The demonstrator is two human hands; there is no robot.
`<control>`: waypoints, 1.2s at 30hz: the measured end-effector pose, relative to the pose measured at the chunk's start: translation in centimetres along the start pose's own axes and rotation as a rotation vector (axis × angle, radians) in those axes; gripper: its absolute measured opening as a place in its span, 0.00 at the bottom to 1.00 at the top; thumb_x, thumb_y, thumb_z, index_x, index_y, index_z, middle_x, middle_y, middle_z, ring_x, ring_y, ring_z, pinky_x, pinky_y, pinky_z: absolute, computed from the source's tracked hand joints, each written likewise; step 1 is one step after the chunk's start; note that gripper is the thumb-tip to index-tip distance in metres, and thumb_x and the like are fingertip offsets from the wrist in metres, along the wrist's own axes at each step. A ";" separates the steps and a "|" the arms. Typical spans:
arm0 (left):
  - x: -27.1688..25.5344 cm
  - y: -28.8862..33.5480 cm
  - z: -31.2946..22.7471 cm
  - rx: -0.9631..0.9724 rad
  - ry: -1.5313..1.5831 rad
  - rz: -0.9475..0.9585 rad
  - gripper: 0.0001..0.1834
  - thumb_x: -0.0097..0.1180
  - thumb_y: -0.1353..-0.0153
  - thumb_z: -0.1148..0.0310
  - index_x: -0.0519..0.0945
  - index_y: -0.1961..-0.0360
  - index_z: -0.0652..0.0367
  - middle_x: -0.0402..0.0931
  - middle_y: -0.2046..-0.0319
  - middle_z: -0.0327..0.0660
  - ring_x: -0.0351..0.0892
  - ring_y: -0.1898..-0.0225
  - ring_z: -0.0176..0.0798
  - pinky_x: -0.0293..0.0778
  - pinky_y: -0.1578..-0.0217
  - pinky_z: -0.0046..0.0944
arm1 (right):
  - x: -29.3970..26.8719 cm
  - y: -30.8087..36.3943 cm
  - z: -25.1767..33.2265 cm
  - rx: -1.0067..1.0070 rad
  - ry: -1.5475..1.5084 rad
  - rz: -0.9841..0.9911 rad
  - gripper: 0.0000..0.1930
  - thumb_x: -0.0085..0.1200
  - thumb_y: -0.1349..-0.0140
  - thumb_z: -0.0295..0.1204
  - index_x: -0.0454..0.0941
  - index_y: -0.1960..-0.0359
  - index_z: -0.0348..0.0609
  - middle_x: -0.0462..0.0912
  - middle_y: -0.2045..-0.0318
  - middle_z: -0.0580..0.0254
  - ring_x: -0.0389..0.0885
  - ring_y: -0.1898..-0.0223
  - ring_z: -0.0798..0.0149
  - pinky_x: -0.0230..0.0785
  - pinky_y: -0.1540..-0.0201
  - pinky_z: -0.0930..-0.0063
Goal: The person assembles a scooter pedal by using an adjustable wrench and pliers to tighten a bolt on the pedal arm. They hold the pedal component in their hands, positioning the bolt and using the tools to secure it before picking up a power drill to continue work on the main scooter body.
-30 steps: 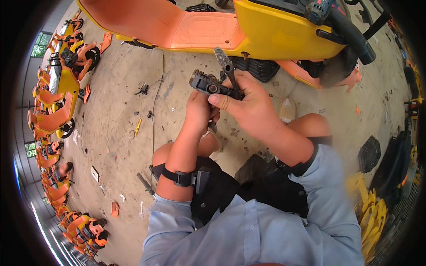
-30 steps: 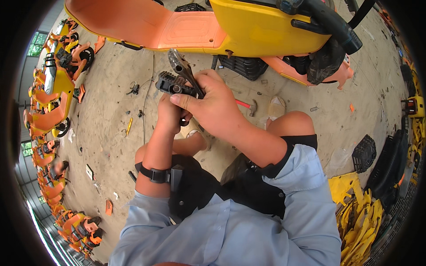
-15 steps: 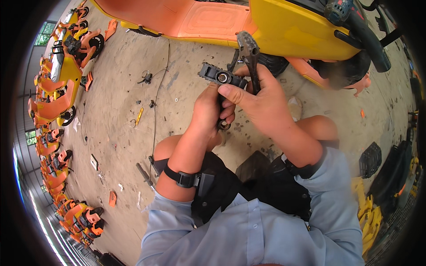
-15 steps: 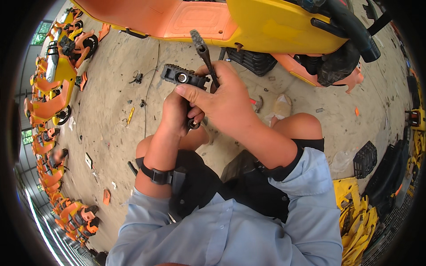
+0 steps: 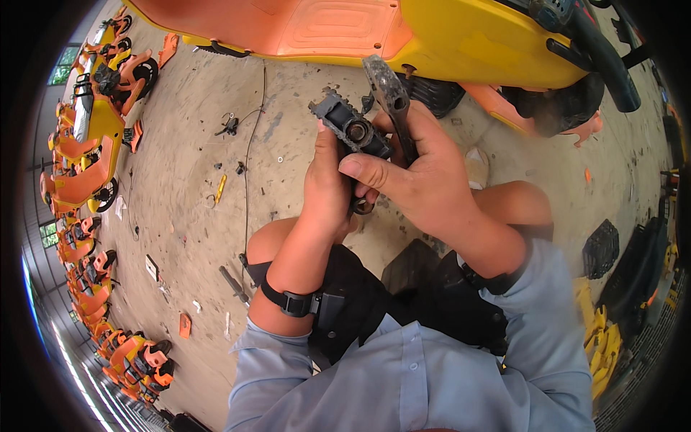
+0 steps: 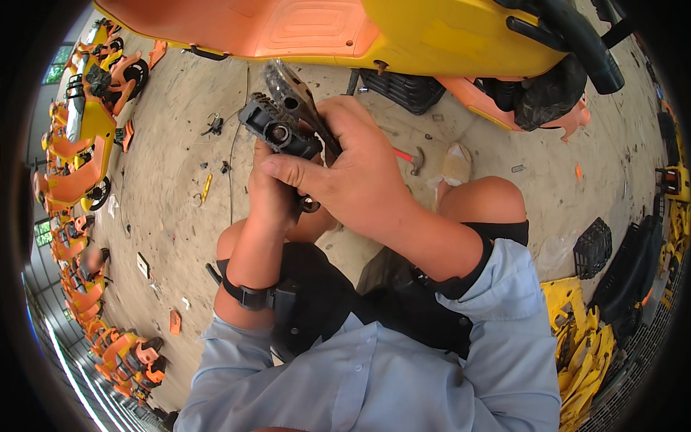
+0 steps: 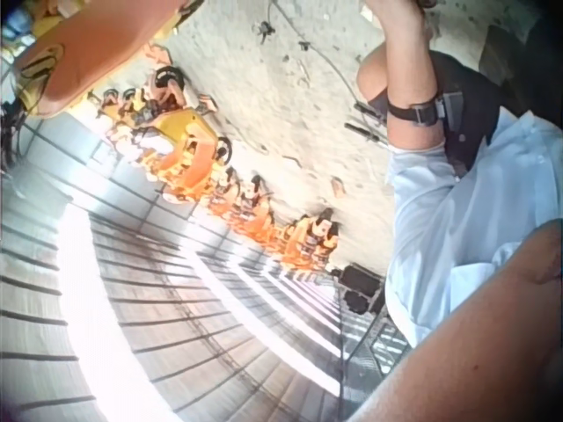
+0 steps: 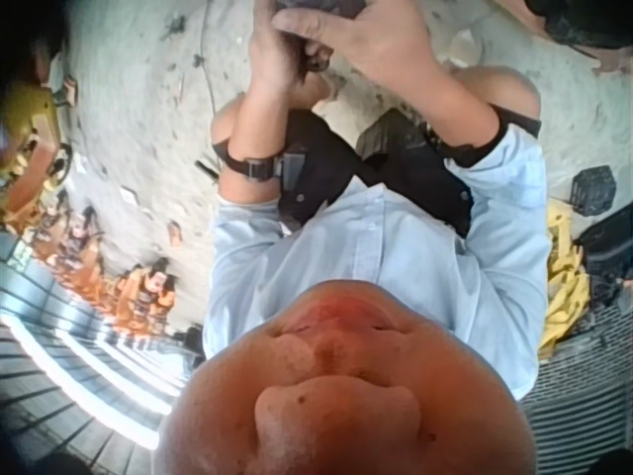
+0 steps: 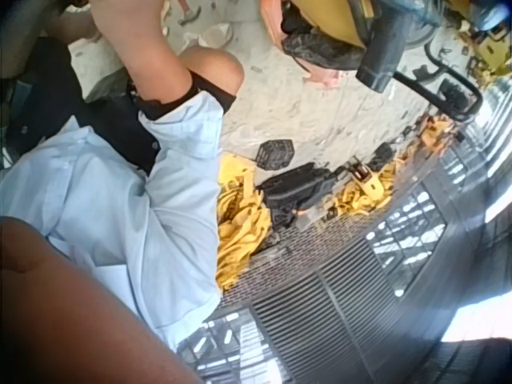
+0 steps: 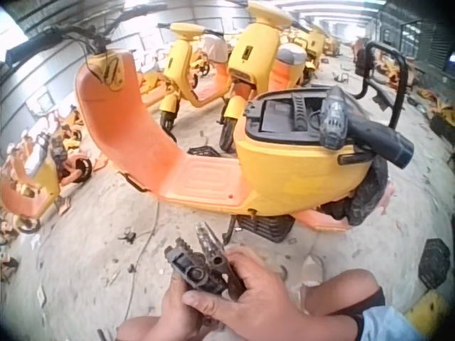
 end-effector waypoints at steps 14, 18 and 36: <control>-0.5 -1.6 0.7 0.013 0.083 -0.011 0.22 0.34 0.26 0.48 0.68 0.65 0.56 0.62 0.77 0.34 0.61 0.81 0.29 0.68 0.78 0.33 | -1.1 -2.1 -2.3 0.174 -0.256 -0.072 0.24 0.70 0.42 0.39 0.68 0.62 0.36 0.78 0.77 0.62 0.73 0.83 0.74 0.66 0.82 0.80; -1.2 -2.2 0.2 0.039 0.012 -0.094 0.18 0.40 0.26 0.54 0.69 0.61 0.59 0.63 0.76 0.34 0.61 0.81 0.29 0.70 0.77 0.34 | -3.1 -2.6 -4.7 0.388 -0.116 -0.104 0.18 0.64 0.37 0.42 0.72 0.66 0.42 0.77 0.74 0.68 0.63 0.82 0.76 0.53 0.83 0.82; -1.5 -2.0 -2.2 0.415 -0.426 -0.253 0.21 0.67 0.40 0.64 0.73 0.56 0.68 0.67 0.80 0.29 0.65 0.80 0.23 0.65 0.80 0.28 | -5.4 -2.5 -4.5 0.363 -0.100 -0.133 0.15 0.65 0.39 0.33 0.74 0.57 0.41 0.74 0.73 0.70 0.63 0.82 0.80 0.54 0.83 0.83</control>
Point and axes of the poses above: each hand's wrist, its own y-axis away from the middle knuckle, its own x-axis out of the palm, z = x × y, the point moved 9 cm from there along -y, towards the middle knuckle
